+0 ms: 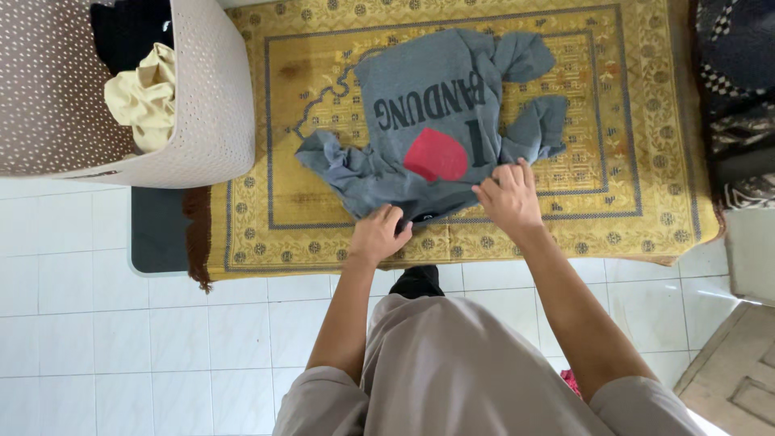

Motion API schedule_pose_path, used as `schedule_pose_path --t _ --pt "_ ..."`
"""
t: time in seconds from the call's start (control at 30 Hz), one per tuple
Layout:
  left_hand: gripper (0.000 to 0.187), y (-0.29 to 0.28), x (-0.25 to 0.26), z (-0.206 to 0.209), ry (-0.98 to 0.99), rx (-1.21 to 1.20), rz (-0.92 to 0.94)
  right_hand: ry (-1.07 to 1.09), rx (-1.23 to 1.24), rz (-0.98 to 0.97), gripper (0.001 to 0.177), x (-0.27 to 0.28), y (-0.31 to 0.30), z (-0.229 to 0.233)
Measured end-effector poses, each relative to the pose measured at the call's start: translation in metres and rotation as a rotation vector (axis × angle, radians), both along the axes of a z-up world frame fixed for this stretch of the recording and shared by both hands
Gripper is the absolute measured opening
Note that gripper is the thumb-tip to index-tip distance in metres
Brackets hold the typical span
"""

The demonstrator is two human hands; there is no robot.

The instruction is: The person takes clothes from a laundry basket, folds them on a patterned rug, places them on hangers, and hangs them on a clothing rack. The person repeats this process for multiple garments.

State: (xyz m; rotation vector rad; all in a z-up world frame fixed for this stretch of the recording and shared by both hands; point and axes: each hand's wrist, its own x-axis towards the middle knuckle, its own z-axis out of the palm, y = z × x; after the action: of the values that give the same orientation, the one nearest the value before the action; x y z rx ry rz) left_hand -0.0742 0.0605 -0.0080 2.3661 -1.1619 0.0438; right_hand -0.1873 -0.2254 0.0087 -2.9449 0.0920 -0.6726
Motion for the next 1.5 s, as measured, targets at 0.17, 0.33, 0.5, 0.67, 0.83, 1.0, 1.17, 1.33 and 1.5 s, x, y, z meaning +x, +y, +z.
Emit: schedule_pose_path --t 0.17,0.33,0.5,0.67,0.83,1.0,1.17,1.33,1.5 --pt "0.025 0.021 -0.032 -0.028 -0.006 0.282 0.152 0.180 0.079 0.057 0.029 -0.053 0.012 -0.047" --pt "0.031 0.029 -0.055 -0.020 0.091 0.386 0.223 0.267 0.177 -0.105 0.051 -0.101 0.029 -0.077" --pt "0.070 0.035 -0.089 -0.019 -0.071 0.289 0.202 0.254 0.241 -0.146 0.060 -0.124 0.040 -0.096" --pt "0.097 0.025 -0.126 -0.023 -0.066 0.462 -0.023 0.308 0.171 -0.183 0.065 -0.133 0.050 -0.098" --pt "0.089 0.002 -0.129 -0.025 0.031 0.496 0.058 0.379 0.151 -0.192 0.073 -0.147 0.058 -0.088" --pt "0.081 -0.008 -0.129 -0.027 0.115 0.539 0.135 0.515 0.087 -0.182 0.084 -0.172 0.067 -0.070" --pt "0.079 -0.010 -0.127 -0.040 0.070 0.533 0.151 0.657 0.107 -0.185 0.086 -0.169 0.065 -0.050" --pt "0.072 -0.022 -0.124 -0.039 0.082 0.502 0.228 0.625 0.277 -0.155 0.073 -0.157 0.053 -0.041" --pt "0.073 -0.059 -0.126 -0.001 0.117 0.616 0.313 0.405 0.474 -0.023 0.057 -0.164 0.002 -0.048"
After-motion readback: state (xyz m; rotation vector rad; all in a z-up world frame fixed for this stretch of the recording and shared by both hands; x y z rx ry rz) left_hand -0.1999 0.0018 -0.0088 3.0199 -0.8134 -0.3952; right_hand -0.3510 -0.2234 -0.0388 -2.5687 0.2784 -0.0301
